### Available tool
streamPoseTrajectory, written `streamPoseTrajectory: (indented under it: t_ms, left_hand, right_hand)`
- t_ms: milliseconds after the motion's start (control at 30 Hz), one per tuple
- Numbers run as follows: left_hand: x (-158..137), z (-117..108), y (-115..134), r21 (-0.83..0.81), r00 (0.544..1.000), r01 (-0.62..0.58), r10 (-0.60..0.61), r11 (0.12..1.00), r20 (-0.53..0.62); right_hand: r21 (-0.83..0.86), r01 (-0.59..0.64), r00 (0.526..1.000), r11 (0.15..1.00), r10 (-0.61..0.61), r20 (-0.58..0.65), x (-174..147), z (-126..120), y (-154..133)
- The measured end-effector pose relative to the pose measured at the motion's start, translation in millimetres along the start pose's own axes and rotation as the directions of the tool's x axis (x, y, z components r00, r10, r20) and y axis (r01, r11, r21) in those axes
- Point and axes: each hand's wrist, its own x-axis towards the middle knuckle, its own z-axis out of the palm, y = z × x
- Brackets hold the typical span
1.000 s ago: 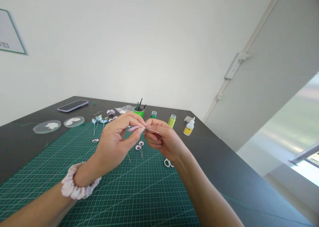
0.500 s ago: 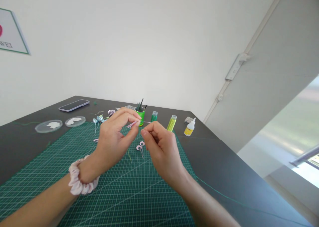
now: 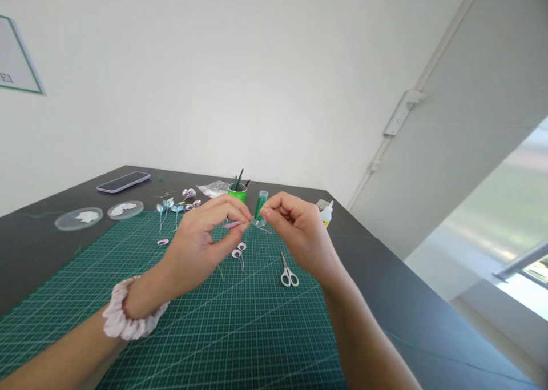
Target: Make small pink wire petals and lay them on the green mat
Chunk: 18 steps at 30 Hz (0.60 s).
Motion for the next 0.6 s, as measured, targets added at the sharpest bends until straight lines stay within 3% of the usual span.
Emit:
streamPoseTrajectory:
  t_ms: [133,233,367,500,600]
  left_hand:
    - [-0.7,0.2,0.6,-0.105,0.997,0.079,-0.080,0.991,-0.012]
    - [-0.7,0.5,0.8,-0.142,0.990,0.121,-0.130,0.982,-0.049]
    - [0.3,0.6,0.4,-0.113,0.974,0.148,-0.164,0.983,-0.154]
    - [2.4,-0.8,0.9,0.032,0.966,0.143,-0.132,0.989,-0.222]
    - [4.7,-2.2,2.4,0.140,0.971,0.101,-0.067,0.985,-0.229]
  right_hand:
    - [0.300,-0.164,0.981,0.940,0.124,0.148,4.8,0.4,11.3]
    - [0.492,-0.316,0.939,0.811,0.195,0.283,5.1,7.3,18.6]
    - [0.616,-0.445,0.890,0.650,0.244,0.386,0.7,21.4,18.7]
    - [0.678,-0.472,0.882,0.563,0.298,0.366,-5.1,36.4,9.1]
    - [0.666,-0.408,0.911,0.624,0.327,0.251,-8.3,43.5,-0.1]
